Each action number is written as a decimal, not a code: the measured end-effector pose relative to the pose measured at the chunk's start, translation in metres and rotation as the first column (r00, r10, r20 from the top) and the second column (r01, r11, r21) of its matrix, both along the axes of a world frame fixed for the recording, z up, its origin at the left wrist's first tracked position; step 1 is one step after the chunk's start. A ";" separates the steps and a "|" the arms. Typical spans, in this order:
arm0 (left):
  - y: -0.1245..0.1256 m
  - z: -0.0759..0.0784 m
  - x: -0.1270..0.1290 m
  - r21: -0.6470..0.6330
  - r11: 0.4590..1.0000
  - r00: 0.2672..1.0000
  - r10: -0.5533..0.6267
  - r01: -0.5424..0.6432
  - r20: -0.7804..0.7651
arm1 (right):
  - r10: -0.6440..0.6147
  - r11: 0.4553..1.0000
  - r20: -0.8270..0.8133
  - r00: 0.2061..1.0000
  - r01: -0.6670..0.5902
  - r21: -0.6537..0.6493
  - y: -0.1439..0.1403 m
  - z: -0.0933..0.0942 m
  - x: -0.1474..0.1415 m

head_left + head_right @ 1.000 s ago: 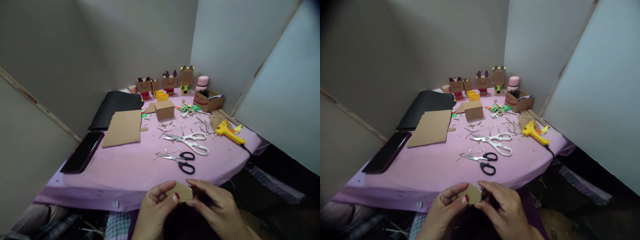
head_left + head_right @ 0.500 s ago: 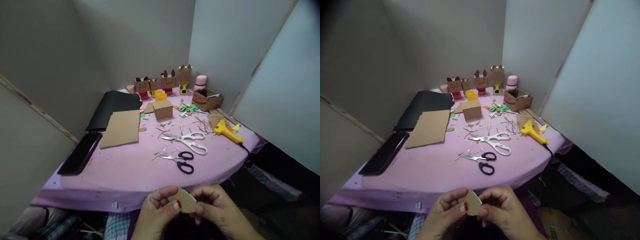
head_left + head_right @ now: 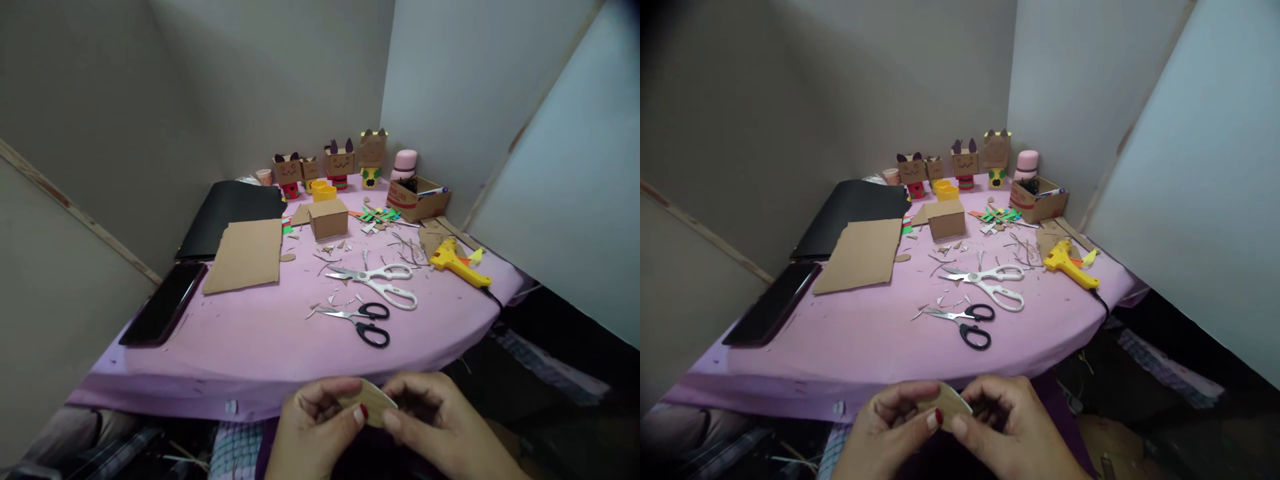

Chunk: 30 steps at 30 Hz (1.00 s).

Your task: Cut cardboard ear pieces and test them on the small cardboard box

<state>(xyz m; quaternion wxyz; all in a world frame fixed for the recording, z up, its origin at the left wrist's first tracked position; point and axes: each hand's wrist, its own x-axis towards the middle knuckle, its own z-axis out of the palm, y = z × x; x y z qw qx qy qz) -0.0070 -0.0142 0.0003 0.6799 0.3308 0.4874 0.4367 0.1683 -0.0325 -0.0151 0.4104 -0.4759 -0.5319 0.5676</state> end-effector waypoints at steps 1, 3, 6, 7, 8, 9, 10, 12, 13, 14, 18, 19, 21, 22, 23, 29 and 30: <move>-0.001 -0.001 0.001 0.023 1.000 1.000 -0.008 0.008 -0.015 | -0.009 1.000 0.038 0.999 0.009 0.002 0.000 0.000 -0.001; -0.001 -0.003 0.003 0.066 0.998 1.000 -0.013 0.014 -0.012 | -0.015 1.000 0.039 0.999 0.016 -0.014 0.000 -0.003 -0.003; -0.002 -0.003 0.005 0.119 0.993 0.995 -0.037 0.026 0.090 | -0.047 0.993 -0.116 0.992 0.033 -0.117 0.002 -0.010 -0.006; -0.003 -0.003 0.005 0.128 0.991 0.990 -0.056 0.039 0.128 | -0.065 0.985 -0.191 0.979 0.033 -0.168 0.002 -0.012 -0.006; -0.003 -0.003 0.005 0.131 0.990 0.984 -0.075 0.054 0.162 | -0.081 0.976 -0.266 0.961 0.023 -0.214 0.003 -0.014 -0.006; -0.004 -0.002 0.005 0.130 0.989 0.978 -0.093 0.069 0.185 | -0.098 0.968 -0.329 0.939 0.013 -0.252 0.003 -0.016 -0.006; -0.004 -0.001 0.004 0.127 0.989 0.974 -0.106 0.081 0.202 | -0.108 0.959 -0.379 0.919 -0.005 -0.285 0.003 -0.017 -0.006; -0.005 0.000 0.003 0.129 0.987 0.968 -0.119 0.091 0.223 | -0.125 0.941 -0.435 0.892 -0.033 -0.336 0.003 -0.018 -0.005; -0.005 0.000 0.002 0.136 0.987 0.967 -0.121 0.092 0.224 | -0.133 0.935 -0.448 0.884 -0.039 -0.353 0.002 -0.018 -0.005; -0.006 0.001 0.002 0.143 0.986 0.968 -0.120 0.090 0.220 | -0.141 0.930 -0.456 0.879 -0.041 -0.365 0.001 -0.018 -0.005; -0.005 0.001 0.000 0.152 0.984 0.969 -0.125 0.093 0.213 | -0.131 0.922 -0.472 0.872 -0.067 -0.381 -0.002 -0.020 -0.003; -0.004 0.001 0.000 0.152 0.984 0.970 -0.124 0.093 0.208 | -0.126 0.920 -0.473 0.872 -0.076 -0.385 -0.003 -0.020 -0.003; -0.003 0.001 0.000 0.154 0.984 0.973 -0.121 0.092 0.195 | -0.124 0.916 -0.474 0.872 -0.083 -0.392 -0.003 -0.021 -0.003; -0.003 0.002 -0.001 0.154 0.984 0.974 -0.118 0.089 0.193 | -0.125 0.916 -0.475 0.871 -0.083 -0.393 -0.004 -0.022 -0.003; -0.003 0.002 -0.001 0.154 0.984 0.974 -0.117 0.088 0.193 | -0.124 0.916 -0.475 0.871 -0.083 -0.392 -0.004 -0.022 -0.003; -0.003 0.001 -0.002 0.174 0.981 0.983 -0.107 0.080 0.151 | -0.131 0.921 -0.463 0.876 -0.065 -0.383 -0.005 -0.020 -0.004; -0.003 0.001 -0.003 0.180 0.980 0.983 -0.110 0.083 0.147 | -0.133 0.923 -0.455 0.880 -0.056 -0.380 -0.005 -0.020 -0.004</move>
